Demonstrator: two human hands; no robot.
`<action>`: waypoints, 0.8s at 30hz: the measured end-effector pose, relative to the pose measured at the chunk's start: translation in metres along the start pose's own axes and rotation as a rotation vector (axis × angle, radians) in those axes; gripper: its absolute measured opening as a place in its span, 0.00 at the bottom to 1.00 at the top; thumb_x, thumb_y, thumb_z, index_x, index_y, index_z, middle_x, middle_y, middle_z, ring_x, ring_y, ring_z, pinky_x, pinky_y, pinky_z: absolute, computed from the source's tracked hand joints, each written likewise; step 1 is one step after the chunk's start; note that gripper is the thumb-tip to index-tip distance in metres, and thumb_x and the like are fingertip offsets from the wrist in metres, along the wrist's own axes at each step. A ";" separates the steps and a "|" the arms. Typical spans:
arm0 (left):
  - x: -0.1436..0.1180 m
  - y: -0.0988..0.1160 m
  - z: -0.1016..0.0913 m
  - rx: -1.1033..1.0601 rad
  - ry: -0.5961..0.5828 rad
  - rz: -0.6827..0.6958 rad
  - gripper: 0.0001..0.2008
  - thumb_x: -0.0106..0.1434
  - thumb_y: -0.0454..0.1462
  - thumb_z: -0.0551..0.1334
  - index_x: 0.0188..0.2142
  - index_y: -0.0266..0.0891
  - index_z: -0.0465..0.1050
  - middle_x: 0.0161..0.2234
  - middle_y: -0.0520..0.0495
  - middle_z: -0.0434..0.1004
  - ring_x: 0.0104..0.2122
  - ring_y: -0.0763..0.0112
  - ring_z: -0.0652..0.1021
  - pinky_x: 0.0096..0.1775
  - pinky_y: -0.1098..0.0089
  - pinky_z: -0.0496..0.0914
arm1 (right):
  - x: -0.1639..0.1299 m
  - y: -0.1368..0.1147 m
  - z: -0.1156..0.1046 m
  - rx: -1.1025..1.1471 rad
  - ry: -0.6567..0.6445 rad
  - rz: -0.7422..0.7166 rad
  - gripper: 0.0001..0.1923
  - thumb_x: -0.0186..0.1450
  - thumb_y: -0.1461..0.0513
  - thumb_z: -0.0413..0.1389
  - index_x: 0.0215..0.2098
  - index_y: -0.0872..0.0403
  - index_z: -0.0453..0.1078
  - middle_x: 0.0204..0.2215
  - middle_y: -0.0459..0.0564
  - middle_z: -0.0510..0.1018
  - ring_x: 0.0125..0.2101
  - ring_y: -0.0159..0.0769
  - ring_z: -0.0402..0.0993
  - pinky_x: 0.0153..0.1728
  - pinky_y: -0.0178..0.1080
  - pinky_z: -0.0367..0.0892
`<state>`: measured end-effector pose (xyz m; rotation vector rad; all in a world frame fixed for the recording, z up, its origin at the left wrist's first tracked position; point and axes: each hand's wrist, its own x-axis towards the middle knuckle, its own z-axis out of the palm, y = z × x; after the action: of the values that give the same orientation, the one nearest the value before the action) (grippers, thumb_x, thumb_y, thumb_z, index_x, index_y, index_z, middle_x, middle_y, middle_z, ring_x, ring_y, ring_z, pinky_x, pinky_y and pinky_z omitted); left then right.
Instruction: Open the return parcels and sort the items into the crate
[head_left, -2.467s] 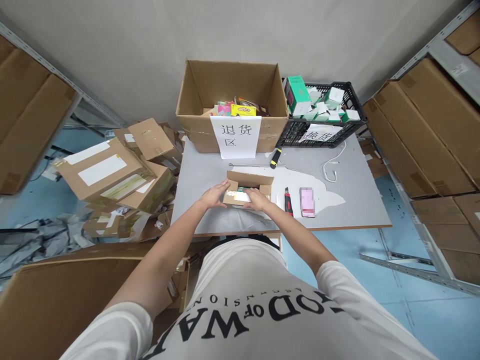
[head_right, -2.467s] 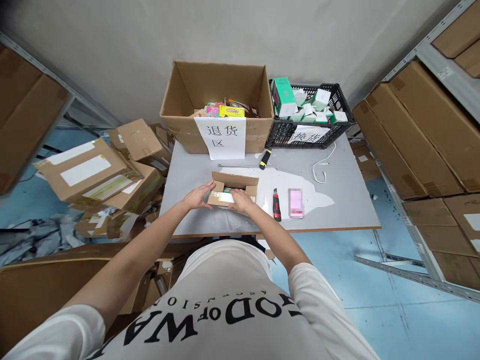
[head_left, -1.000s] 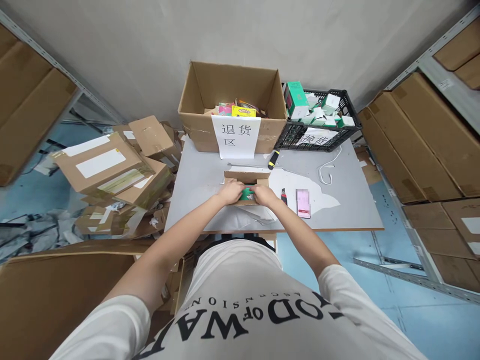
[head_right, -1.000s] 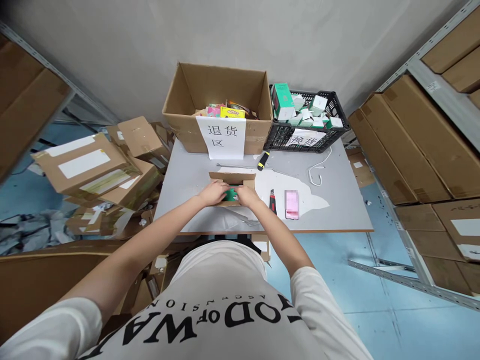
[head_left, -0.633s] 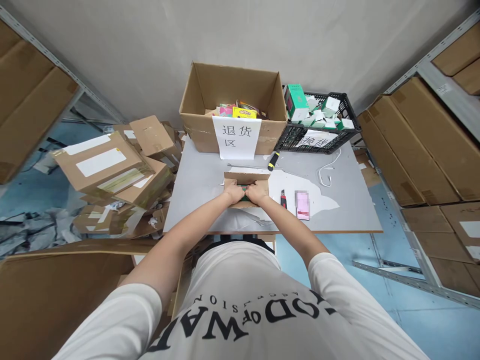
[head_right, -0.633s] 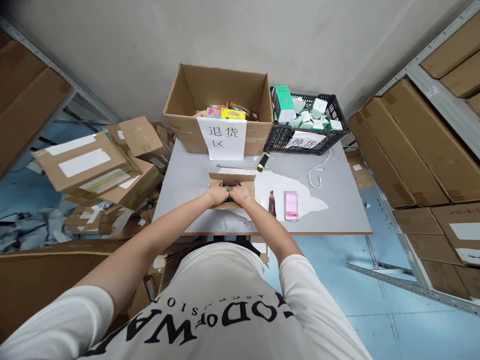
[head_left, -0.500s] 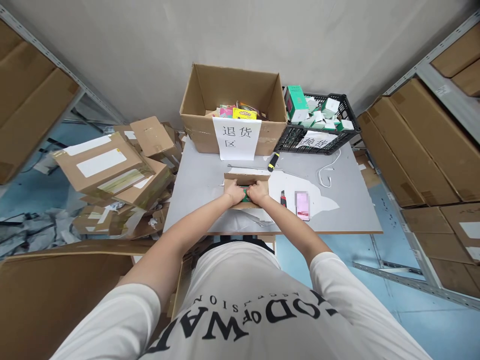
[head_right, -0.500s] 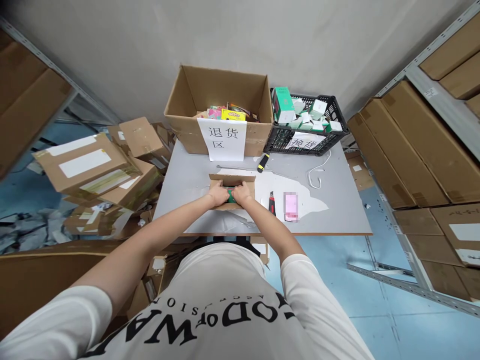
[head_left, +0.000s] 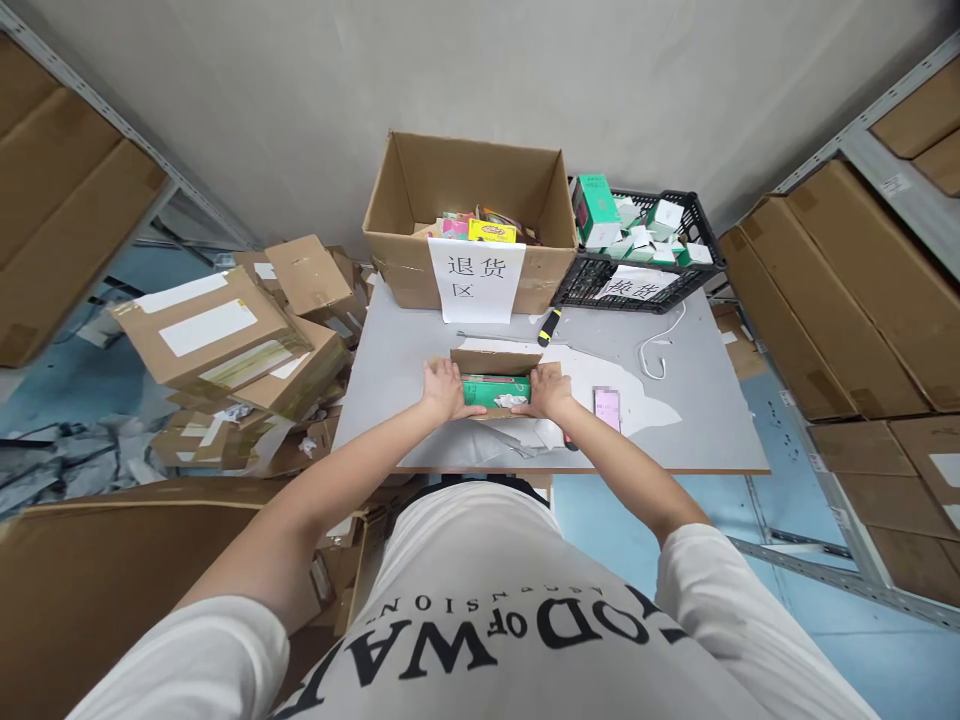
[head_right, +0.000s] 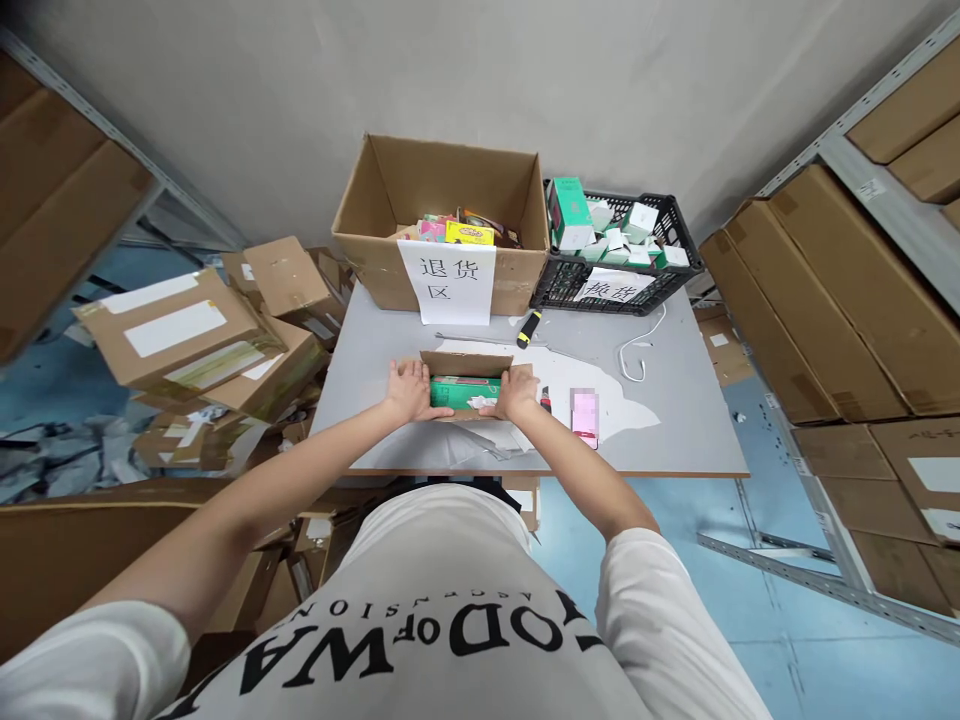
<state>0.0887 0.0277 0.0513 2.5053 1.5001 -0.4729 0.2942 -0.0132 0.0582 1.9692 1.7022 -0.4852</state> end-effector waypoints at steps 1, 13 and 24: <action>-0.003 -0.005 0.005 -0.050 0.000 -0.026 0.55 0.48 0.64 0.57 0.64 0.28 0.51 0.64 0.25 0.47 0.63 0.37 0.50 0.58 0.39 0.35 | -0.002 0.009 0.007 0.067 -0.010 -0.028 0.57 0.54 0.38 0.54 0.68 0.61 0.39 0.65 0.70 0.45 0.64 0.61 0.42 0.56 0.60 0.48; -0.001 -0.028 0.083 -0.519 0.203 0.108 0.74 0.36 0.57 0.71 0.65 0.26 0.24 0.66 0.23 0.34 0.65 0.44 0.44 0.61 0.51 0.51 | 0.014 0.038 0.102 0.803 0.238 -0.348 0.67 0.52 0.47 0.63 0.66 0.56 0.16 0.67 0.65 0.41 0.66 0.48 0.42 0.60 0.47 0.50; -0.013 -0.022 0.056 -0.330 0.171 -0.005 0.60 0.48 0.61 0.61 0.66 0.26 0.37 0.66 0.27 0.36 0.66 0.43 0.41 0.60 0.42 0.44 | -0.010 0.028 0.051 0.269 0.458 -0.316 0.38 0.66 0.51 0.49 0.68 0.58 0.40 0.66 0.66 0.47 0.66 0.55 0.38 0.59 0.63 0.38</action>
<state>0.0538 0.0102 0.0040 2.3278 1.5004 -0.0068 0.3225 -0.0529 0.0259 2.1235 2.3636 -0.4074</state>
